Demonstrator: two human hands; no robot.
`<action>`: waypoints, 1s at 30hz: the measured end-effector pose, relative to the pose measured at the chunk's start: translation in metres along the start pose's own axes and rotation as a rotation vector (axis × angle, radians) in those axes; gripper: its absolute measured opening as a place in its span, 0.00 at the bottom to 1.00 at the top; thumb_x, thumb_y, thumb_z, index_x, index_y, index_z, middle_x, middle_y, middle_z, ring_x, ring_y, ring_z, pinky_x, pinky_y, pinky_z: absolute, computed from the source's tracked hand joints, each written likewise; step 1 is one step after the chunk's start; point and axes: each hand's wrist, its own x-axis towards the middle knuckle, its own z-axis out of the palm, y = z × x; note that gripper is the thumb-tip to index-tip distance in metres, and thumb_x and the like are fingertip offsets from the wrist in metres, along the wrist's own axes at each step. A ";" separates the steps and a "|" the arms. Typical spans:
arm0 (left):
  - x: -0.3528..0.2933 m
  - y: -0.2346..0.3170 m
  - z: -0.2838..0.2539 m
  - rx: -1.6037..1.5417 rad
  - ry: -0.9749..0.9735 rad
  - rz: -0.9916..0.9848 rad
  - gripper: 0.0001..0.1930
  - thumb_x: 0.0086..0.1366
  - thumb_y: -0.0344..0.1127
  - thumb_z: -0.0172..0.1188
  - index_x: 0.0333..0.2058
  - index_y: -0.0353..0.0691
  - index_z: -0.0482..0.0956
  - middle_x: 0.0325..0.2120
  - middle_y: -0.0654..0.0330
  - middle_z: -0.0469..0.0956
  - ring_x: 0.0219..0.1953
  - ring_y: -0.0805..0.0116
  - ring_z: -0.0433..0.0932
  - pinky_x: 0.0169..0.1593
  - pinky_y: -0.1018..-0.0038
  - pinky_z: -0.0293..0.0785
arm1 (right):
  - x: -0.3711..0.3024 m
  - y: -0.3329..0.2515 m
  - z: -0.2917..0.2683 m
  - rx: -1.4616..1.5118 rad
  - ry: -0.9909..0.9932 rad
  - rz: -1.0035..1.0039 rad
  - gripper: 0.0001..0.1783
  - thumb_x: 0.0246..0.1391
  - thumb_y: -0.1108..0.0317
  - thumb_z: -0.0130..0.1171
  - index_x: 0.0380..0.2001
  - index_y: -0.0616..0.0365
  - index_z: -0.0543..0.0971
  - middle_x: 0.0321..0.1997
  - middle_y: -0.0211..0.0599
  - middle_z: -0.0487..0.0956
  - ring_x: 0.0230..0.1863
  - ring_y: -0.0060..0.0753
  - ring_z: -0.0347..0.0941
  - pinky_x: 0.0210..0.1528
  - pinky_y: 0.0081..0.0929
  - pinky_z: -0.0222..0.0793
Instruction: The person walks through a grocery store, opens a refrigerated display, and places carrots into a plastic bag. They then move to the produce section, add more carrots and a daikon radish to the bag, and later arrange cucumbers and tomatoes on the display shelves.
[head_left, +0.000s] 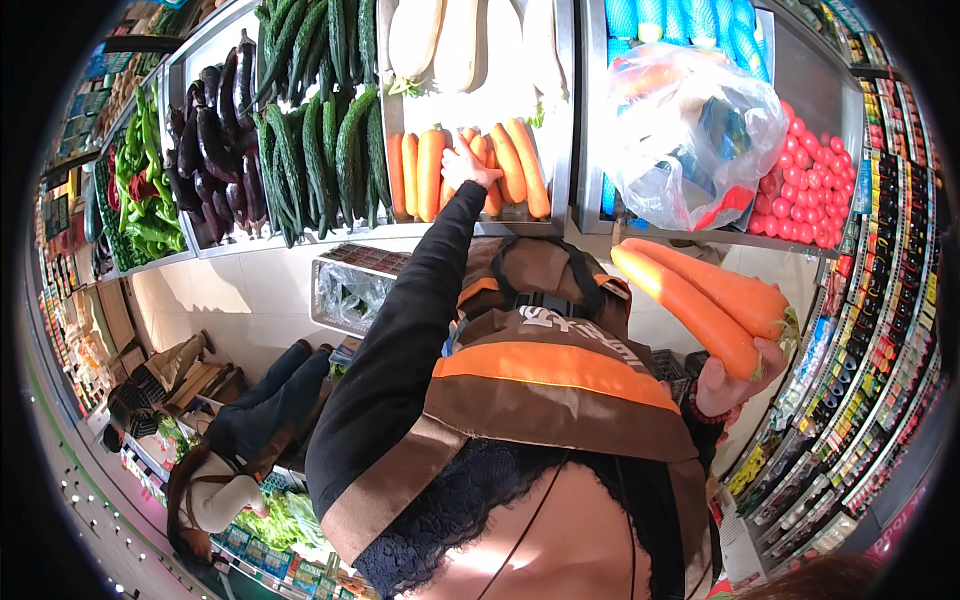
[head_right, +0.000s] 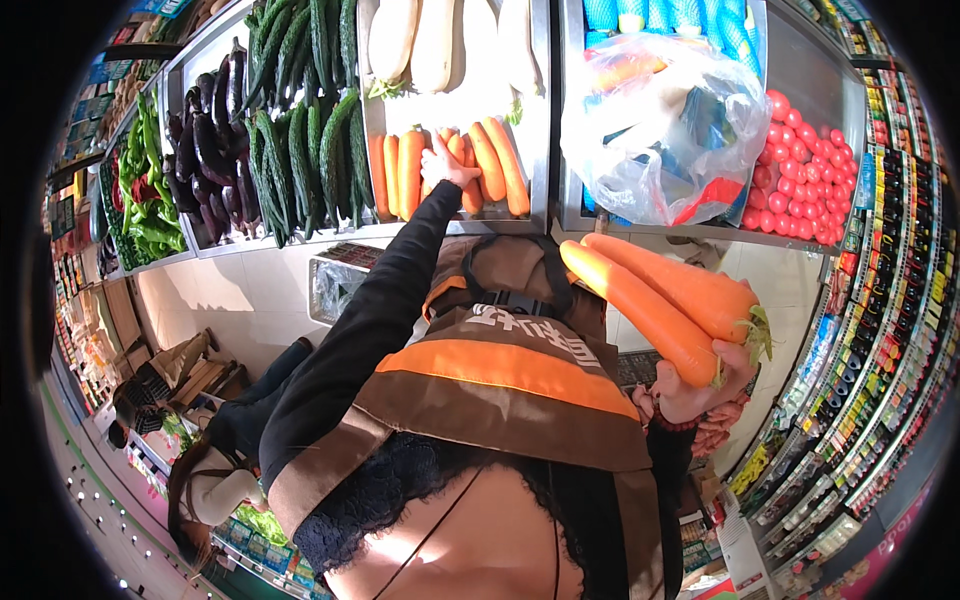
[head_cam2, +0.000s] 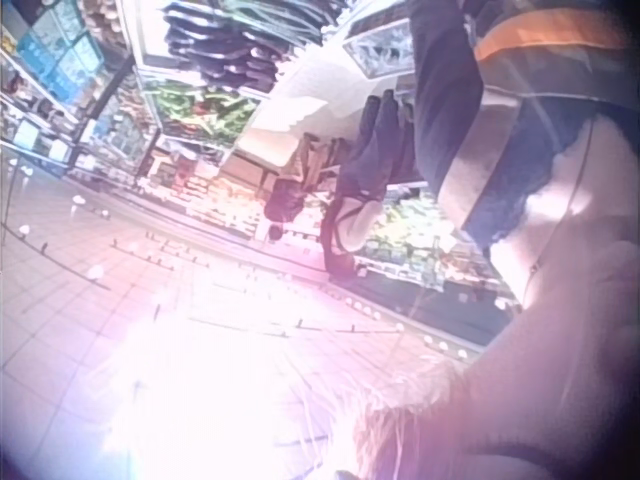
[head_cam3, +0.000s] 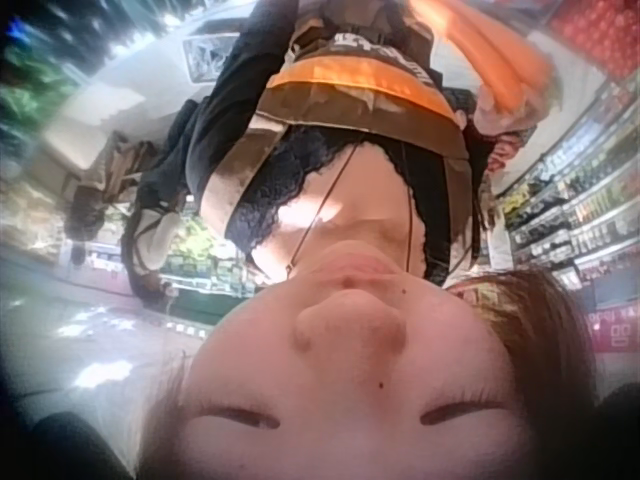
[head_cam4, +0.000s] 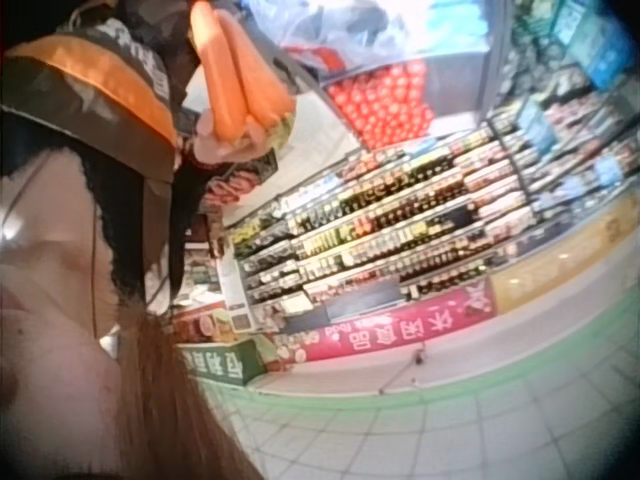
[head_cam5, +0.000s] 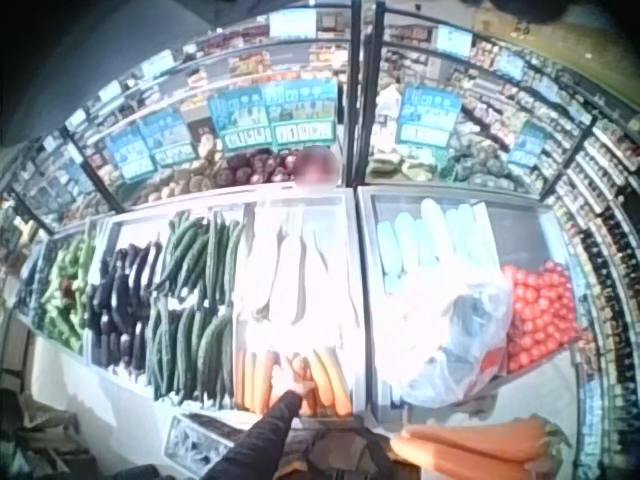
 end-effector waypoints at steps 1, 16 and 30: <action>0.001 -0.001 0.001 0.020 0.027 0.017 0.71 0.34 0.56 0.82 0.73 0.49 0.43 0.54 0.45 0.69 0.57 0.51 0.69 0.60 0.56 0.67 | 0.003 0.002 -0.003 -0.025 -0.018 0.000 0.35 0.52 0.47 0.70 0.52 0.50 0.64 0.67 0.69 0.60 0.65 0.67 0.63 0.65 0.58 0.62; 0.058 -0.031 0.021 -0.691 -0.302 0.380 0.46 0.38 0.38 0.82 0.56 0.34 0.67 0.49 0.53 0.77 0.51 0.62 0.77 0.56 0.67 0.75 | -0.006 0.012 0.007 0.110 -0.028 -0.046 0.35 0.48 0.54 0.73 0.52 0.54 0.65 0.60 0.57 0.68 0.67 0.60 0.63 0.66 0.54 0.58; -0.097 -0.153 -0.152 -2.202 -0.516 0.276 0.48 0.53 0.43 0.66 0.71 0.41 0.52 0.57 0.53 0.68 0.48 0.63 0.72 0.47 0.69 0.74 | 0.053 0.059 0.253 0.362 -0.744 -0.270 0.41 0.45 0.67 0.74 0.62 0.62 0.66 0.63 0.51 0.67 0.66 0.52 0.65 0.68 0.43 0.62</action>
